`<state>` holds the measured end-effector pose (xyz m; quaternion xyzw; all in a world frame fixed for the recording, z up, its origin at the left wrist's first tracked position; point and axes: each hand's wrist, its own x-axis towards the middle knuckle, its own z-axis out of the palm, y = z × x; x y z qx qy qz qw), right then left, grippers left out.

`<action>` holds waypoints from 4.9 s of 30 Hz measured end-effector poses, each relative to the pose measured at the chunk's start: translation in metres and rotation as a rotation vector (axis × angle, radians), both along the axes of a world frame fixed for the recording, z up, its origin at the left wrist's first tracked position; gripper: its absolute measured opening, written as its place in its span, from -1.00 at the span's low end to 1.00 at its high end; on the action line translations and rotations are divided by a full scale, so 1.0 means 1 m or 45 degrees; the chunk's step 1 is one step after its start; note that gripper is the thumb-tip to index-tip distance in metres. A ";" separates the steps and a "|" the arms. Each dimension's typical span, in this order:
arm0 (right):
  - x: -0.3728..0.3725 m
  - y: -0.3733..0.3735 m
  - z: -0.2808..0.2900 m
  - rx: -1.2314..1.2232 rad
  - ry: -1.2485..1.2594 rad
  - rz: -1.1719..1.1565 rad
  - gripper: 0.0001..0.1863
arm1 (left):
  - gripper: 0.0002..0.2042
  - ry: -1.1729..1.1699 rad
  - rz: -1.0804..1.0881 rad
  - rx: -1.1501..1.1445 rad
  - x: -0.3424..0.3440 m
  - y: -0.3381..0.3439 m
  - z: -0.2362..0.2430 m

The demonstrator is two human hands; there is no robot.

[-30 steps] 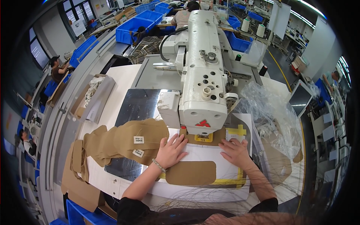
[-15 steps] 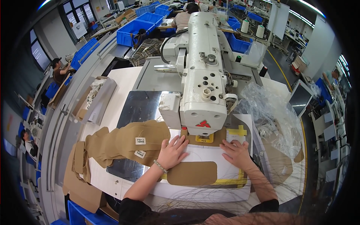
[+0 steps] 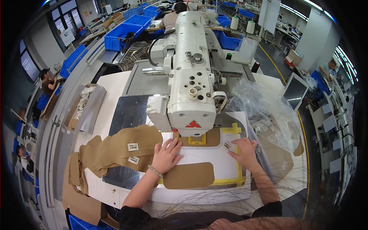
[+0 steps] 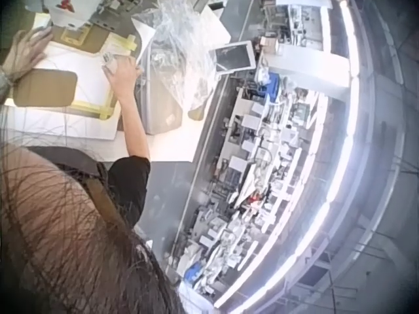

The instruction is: Using an industrial programmable sewing machine to sew patterns onto leather components.

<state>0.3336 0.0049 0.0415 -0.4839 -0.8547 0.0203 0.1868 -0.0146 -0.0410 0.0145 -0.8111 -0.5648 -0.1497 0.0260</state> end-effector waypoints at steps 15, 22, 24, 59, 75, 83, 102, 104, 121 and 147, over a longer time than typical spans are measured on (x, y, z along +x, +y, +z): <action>-0.014 0.006 -0.009 -0.036 0.188 -0.088 -0.71 | -0.52 -0.048 -0.002 -0.001 -0.001 0.000 -0.005; -0.049 0.025 0.009 -0.044 0.369 0.128 -0.82 | -0.54 -0.023 -0.008 0.045 -0.001 0.000 -0.006; -0.072 0.033 -0.001 -0.060 0.369 0.216 -0.83 | -0.54 -0.044 -0.012 0.039 0.001 0.002 -0.005; -0.090 0.064 -0.019 0.131 0.053 0.803 -0.69 | -0.56 -0.008 -0.576 0.031 0.007 0.055 -0.006; -0.099 0.059 -0.014 0.165 0.058 0.699 -0.78 | -0.60 -0.024 -0.384 0.066 -0.005 0.043 -0.002; -0.098 0.058 -0.016 0.130 0.093 0.667 -0.77 | -0.60 -0.003 -0.368 0.070 -0.003 0.043 -0.001; -0.090 0.069 -0.017 0.045 0.035 0.657 -0.71 | -0.60 -0.012 -0.353 0.033 -0.017 0.042 0.001; -0.089 0.073 -0.016 0.026 0.017 0.647 -0.71 | -0.60 -0.015 -0.343 0.017 -0.018 0.042 0.002; -0.081 0.043 -0.014 0.127 -0.180 0.594 -0.52 | -0.50 -0.054 -0.487 -0.030 -0.003 0.052 0.002; -0.105 -0.002 -0.014 0.223 -0.175 0.500 -0.59 | -0.59 -0.066 -0.431 -0.057 0.001 0.055 -0.004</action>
